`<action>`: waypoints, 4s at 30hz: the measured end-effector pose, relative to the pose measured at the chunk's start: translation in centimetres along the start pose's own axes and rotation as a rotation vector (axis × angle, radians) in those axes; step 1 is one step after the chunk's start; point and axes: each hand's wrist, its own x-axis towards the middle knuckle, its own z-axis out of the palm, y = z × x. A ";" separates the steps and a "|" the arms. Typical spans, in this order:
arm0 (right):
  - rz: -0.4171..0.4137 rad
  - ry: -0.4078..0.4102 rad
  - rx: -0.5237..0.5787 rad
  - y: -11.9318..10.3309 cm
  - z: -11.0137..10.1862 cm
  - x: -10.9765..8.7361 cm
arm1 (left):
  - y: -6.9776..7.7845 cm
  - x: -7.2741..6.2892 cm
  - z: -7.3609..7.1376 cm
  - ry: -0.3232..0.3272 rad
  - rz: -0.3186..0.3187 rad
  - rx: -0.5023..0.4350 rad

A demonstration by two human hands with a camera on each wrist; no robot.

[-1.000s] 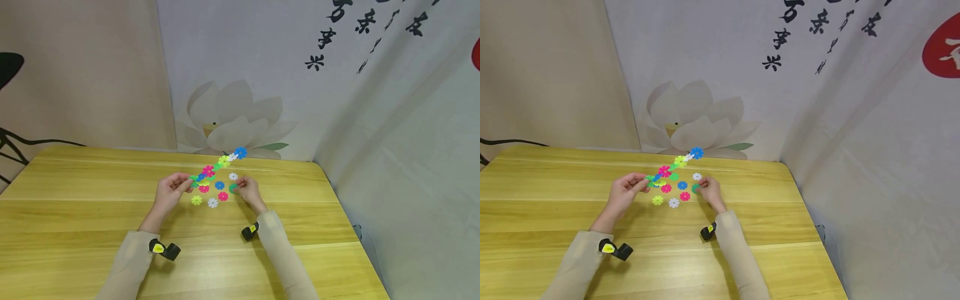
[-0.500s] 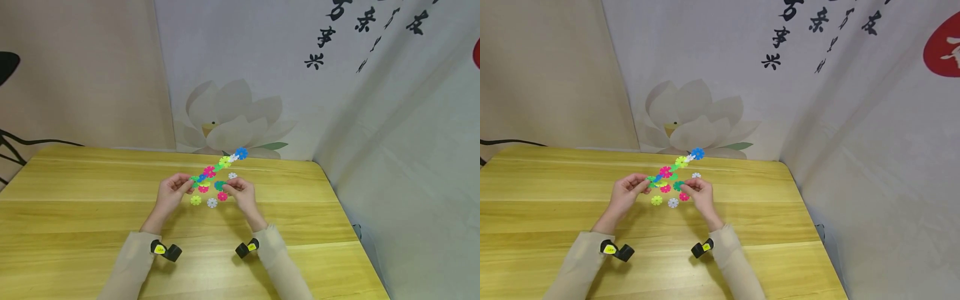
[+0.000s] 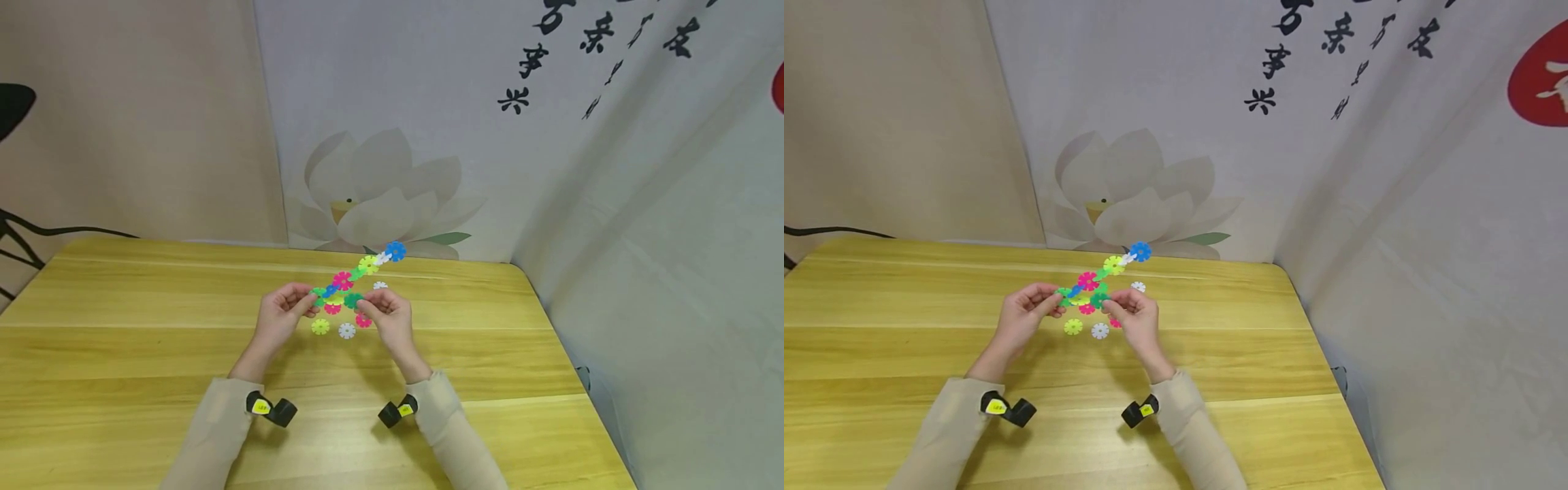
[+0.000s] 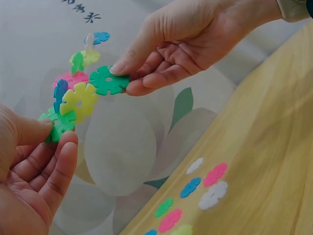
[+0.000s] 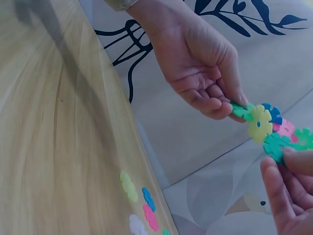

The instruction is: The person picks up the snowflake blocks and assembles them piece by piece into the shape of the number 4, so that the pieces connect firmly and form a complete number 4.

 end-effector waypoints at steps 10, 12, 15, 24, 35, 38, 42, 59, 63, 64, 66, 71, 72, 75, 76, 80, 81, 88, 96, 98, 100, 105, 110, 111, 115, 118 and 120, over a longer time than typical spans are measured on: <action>-0.024 -0.015 0.009 0.2 0.3 -0.1 | -0.1 0.0 0.1 -0.003 -0.003 -0.016; -0.029 -0.014 -0.003 0.2 0.4 -0.2 | -0.1 0.0 0.1 0.002 -0.010 -0.017; -0.038 -0.003 -0.014 0.5 0.6 -0.3 | -0.2 -0.1 0.2 0.020 -0.022 -0.016; -0.068 0.027 -0.016 2.2 0.8 -0.3 | -0.4 -0.3 0.6 0.072 -0.004 -0.015; -0.047 -0.046 -0.027 0.9 0.6 0.2 | -0.4 -0.3 0.3 0.086 0.011 -0.041; -0.026 -0.050 -0.048 2.5 -0.6 0.9 | -0.3 -0.1 0.0 0.091 0.008 -0.035; 0.113 0.012 -0.122 4.7 -2.4 2.3 | -0.2 0.1 -0.5 0.121 0.013 -0.037; 0.425 0.195 -0.483 9.4 -5.6 5.9 | 0.2 0.4 -1.0 0.124 0.030 -0.087; 0.415 0.188 -0.524 10.0 -5.6 6.2 | 0.2 0.4 -1.1 0.119 0.025 -0.073; 0.410 0.183 -0.536 10.2 -5.6 6.3 | 0.2 0.4 -1.1 0.120 0.023 -0.070; 0.396 0.167 -0.559 10.5 -5.6 6.3 | 0.2 0.4 -1.1 0.122 0.021 -0.064; 0.361 0.134 -0.626 11.0 -5.4 6.5 | 0.1 0.4 -1.2 0.116 0.019 -0.057; 0.356 0.133 -0.645 11.1 -5.4 6.5 | 0.1 0.4 -1.2 0.113 0.019 -0.056; 0.339 0.132 -0.708 11.2 -5.3 6.6 | 0.0 0.4 -1.2 0.109 0.020 -0.055; 0.338 0.131 -0.729 11.2 -5.3 6.7 | 0.0 0.4 -1.3 0.108 0.020 -0.053; 0.344 0.111 -0.806 11.0 -5.2 7.1 | 0.0 0.6 -1.4 0.108 0.018 -0.051; 0.351 0.104 -0.821 11.0 -5.2 7.2 | 0.0 0.6 -1.4 0.107 0.016 -0.050; 0.431 0.093 -0.780 10.8 -5.5 7.4 | 0.1 0.7 -1.4 0.103 0.003 -0.051; 0.372 0.160 -0.542 11.3 -5.9 6.3 | -0.1 0.6 -1.4 0.101 0.003 -0.051; 0.351 0.166 -0.491 10.9 -5.7 6.0 | -0.1 0.7 -1.3 0.102 0.002 -0.049; 0.341 0.167 -0.441 10.2 -5.4 5.6 | 0.0 0.7 -1.3 0.102 0.004 -0.048; 0.336 0.112 -0.290 7.6 -4.4 4.6 | -0.1 0.7 -1.3 0.100 0.008 -0.051; 0.401 0.027 -0.151 5.1 -3.6 3.7 | -0.2 0.6 -1.3 0.086 0.014 -0.052; 0.426 0.015 -0.126 4.7 -3.4 3.5 | -0.2 0.5 -1.3 0.083 0.015 -0.053; 0.510 -0.024 -0.024 3.5 -2.9 2.9 | -0.2 0.5 -1.2 0.079 0.014 -0.056; 0.535 -0.054 0.042 2.8 -2.4 2.4 | -0.3 0.4 -1.2 0.075 0.010 -0.056; 0.534 -0.082 0.077 2.4 -2.2 2.2 | -0.4 0.4 -1.2 0.068 0.010 -0.055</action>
